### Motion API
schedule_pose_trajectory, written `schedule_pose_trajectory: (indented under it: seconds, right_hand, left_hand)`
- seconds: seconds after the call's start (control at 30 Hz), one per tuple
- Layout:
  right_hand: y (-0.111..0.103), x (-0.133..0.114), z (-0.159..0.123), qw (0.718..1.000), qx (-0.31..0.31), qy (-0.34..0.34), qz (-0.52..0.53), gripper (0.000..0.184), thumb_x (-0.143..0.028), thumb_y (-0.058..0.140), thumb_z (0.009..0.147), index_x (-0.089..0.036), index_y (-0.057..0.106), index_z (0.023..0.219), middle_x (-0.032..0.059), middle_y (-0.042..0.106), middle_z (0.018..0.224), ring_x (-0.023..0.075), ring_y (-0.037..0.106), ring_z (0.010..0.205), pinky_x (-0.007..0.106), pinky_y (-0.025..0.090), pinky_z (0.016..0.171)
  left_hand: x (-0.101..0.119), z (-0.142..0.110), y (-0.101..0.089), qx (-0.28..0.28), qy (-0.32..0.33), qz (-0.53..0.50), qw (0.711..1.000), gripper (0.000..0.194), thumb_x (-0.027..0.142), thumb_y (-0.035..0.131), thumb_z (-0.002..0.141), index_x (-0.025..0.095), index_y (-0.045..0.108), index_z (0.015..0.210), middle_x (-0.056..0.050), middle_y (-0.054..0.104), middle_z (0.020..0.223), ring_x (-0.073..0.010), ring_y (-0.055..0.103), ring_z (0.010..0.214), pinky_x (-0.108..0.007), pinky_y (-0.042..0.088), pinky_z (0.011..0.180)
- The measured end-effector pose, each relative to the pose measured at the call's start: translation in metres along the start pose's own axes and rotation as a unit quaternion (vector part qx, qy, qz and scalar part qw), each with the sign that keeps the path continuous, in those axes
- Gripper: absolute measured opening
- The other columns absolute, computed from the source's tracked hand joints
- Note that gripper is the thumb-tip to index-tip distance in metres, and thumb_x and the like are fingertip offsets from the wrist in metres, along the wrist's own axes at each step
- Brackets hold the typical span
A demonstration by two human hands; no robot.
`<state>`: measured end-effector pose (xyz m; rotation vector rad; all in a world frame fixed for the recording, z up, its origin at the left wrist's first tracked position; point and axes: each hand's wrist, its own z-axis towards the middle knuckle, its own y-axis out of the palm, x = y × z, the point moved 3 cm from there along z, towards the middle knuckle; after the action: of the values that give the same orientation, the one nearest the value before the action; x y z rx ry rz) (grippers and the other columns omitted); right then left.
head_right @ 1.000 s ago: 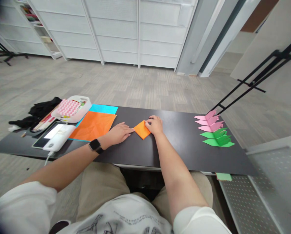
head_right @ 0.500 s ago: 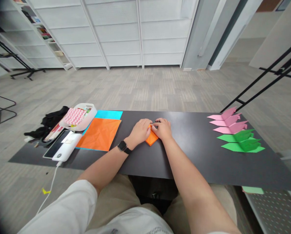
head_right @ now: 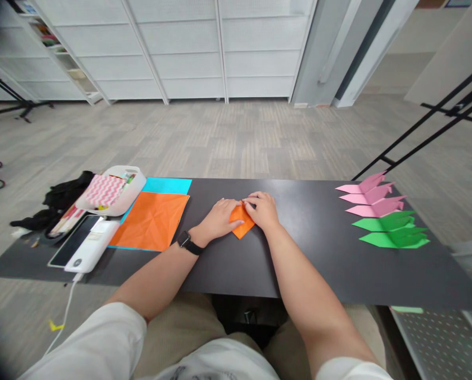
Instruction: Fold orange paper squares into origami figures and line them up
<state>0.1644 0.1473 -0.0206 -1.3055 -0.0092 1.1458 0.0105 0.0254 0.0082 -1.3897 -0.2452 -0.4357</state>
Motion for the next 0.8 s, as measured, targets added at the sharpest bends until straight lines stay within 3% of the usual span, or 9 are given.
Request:
schedule_pose_trajectory:
  seconds: [0.13, 0.27, 0.4, 0.5, 0.8]
  right_hand:
    - [-0.011, 0.008, -0.001, 1.0, 0.003, -0.018, 0.016, 0.048, -0.015, 0.057, 0.094, -0.03, 0.078, 0.135, 0.0075, 0.075, 0.121, 0.027, 0.069, 0.116, 0.048, 0.054, 0.111]
    - [-0.016, 0.018, -0.008, 0.999, -0.006, -0.001, -0.052, 0.042, -0.014, 0.063, 0.089, -0.033, 0.085, 0.119, 0.0098, 0.071, 0.129, 0.0331, 0.065, 0.124, 0.056, 0.051, 0.114]
    - [-0.012, 0.022, -0.011, 0.998, -0.03, 0.021, -0.059, 0.034, -0.015, 0.066, 0.088, -0.033, 0.087, 0.107, 0.0086, 0.069, 0.135, 0.0343, 0.063, 0.128, 0.059, 0.049, 0.116]
    - [-0.012, 0.02, -0.008, 0.999, -0.039, 0.017, -0.031, 0.035, -0.013, 0.067, 0.087, -0.035, 0.086, 0.107, 0.0063, 0.07, 0.133, 0.031, 0.064, 0.129, 0.057, 0.048, 0.119]
    - [-0.026, 0.007, -0.002, 0.996, -0.068, -0.039, 0.052, 0.041, -0.012, 0.067, 0.086, -0.032, 0.083, 0.119, 0.0054, 0.076, 0.121, 0.0245, 0.071, 0.12, 0.045, 0.053, 0.113]
  left_hand:
    - [-0.007, 0.0, 0.003, 0.005, -0.024, 0.02, 0.999, 0.041, 0.035, 0.063, 0.103, 0.023, 0.059, 0.142, -0.012, 0.063, 0.154, -0.0321, 0.05, 0.152, -0.061, 0.028, 0.134]
    - [-0.012, 0.002, 0.002, 0.021, -0.048, 0.035, 0.998, 0.033, 0.028, 0.059, 0.103, 0.026, 0.067, 0.135, -0.007, 0.061, 0.159, -0.0331, 0.048, 0.153, -0.065, 0.026, 0.134]
    - [-0.014, 0.002, 0.0, 0.042, -0.045, 0.049, 0.997, 0.03, 0.03, 0.06, 0.103, 0.024, 0.074, 0.128, -0.009, 0.062, 0.155, -0.0324, 0.054, 0.141, -0.057, 0.039, 0.127]
    - [-0.016, 0.002, 0.0, 0.05, -0.051, 0.051, 0.996, 0.03, 0.031, 0.061, 0.102, 0.026, 0.077, 0.127, -0.009, 0.068, 0.143, -0.0325, 0.058, 0.131, -0.054, 0.046, 0.117]
    - [-0.015, 0.001, 0.003, 0.034, -0.027, 0.03, 0.999, 0.035, 0.03, 0.059, 0.104, 0.031, 0.077, 0.134, -0.007, 0.067, 0.146, -0.0307, 0.057, 0.134, -0.057, 0.038, 0.126]
